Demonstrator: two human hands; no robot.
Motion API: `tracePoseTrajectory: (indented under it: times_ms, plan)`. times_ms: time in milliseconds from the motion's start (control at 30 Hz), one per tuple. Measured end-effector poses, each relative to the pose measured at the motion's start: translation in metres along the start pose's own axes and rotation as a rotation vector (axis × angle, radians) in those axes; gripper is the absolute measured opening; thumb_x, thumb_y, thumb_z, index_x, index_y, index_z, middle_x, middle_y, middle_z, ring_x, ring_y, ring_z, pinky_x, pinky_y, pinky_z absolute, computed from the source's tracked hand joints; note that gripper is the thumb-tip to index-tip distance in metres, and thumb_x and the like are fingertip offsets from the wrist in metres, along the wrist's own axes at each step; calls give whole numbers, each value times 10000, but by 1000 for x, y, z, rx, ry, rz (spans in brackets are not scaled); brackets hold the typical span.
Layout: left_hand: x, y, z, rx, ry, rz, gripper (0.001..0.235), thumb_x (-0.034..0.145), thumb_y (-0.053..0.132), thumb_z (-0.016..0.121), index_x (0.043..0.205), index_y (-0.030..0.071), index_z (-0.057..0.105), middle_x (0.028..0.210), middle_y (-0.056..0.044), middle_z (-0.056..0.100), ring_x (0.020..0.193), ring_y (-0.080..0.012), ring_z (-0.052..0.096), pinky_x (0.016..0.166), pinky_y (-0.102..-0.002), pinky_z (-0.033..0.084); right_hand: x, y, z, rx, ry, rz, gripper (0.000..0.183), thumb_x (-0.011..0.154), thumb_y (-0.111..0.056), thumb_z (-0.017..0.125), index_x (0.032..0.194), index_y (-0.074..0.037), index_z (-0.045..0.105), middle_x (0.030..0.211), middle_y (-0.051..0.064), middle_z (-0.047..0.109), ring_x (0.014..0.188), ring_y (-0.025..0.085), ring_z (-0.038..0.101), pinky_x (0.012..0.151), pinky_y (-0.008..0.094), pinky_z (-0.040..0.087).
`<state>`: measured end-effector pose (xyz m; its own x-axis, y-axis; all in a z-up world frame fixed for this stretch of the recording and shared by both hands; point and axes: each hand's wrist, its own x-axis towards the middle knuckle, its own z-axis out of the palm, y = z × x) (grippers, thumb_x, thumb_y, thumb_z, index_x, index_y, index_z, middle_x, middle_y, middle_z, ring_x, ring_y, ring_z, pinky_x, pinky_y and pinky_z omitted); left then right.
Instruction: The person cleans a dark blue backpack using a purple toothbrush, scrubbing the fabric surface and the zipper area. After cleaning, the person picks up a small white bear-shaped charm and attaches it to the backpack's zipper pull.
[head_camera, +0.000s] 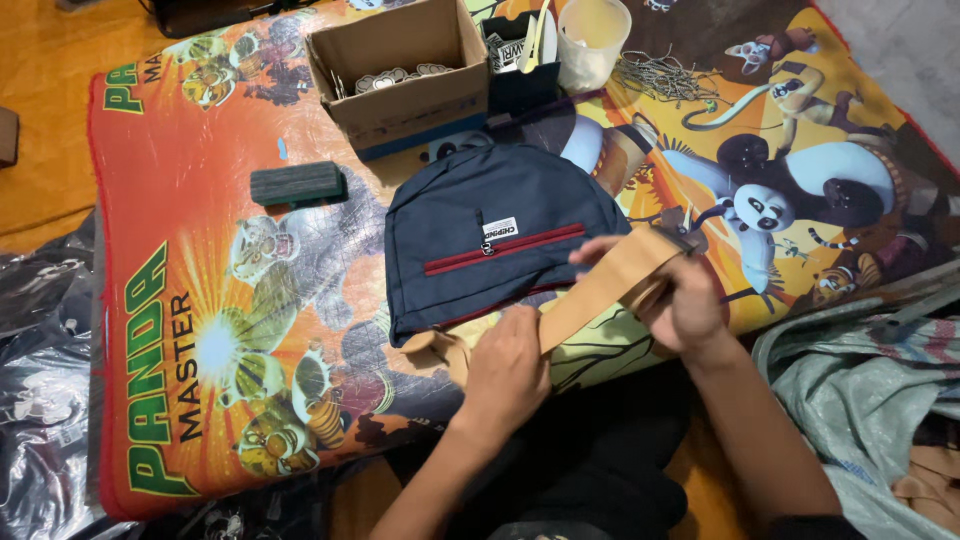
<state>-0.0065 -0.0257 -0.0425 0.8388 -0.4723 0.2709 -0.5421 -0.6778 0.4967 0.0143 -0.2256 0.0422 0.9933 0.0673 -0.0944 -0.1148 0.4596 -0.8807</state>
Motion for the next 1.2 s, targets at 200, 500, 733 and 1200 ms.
tracePoseTrajectory:
  times_ms: [200,500,733,1200]
  plan:
    - [-5,-7,18,129,-66,-7,373,745,190,633,1074,73,500,832,-92,549,771,-331,646,642,-428,509,12,22,-34,367,46,-80,246,840,-133,506,1059,-37,566,1050,235,674,1080,402,689,1004,583,510]
    - [-10,-28,-8,243,-103,29,472,590,149,720,1004,67,509,837,-129,593,745,-360,675,620,-453,538,21,13,-31,82,-231,-405,329,686,19,658,950,-34,469,735,125,402,606,238,458,558,367,445]
    - [-3,-20,-58,436,-125,1,194,834,106,591,1017,86,529,884,-77,525,795,-305,607,599,-402,496,0,10,-19,-1060,-220,-387,513,642,-105,865,1043,-63,547,709,122,654,655,267,698,616,349,524]
    - [-4,-35,-56,77,246,118,319,728,7,597,1030,57,505,872,-69,410,661,-298,505,582,-360,438,16,24,-35,-1356,-308,-304,381,623,-275,830,833,-91,571,732,113,583,733,363,653,668,438,514]
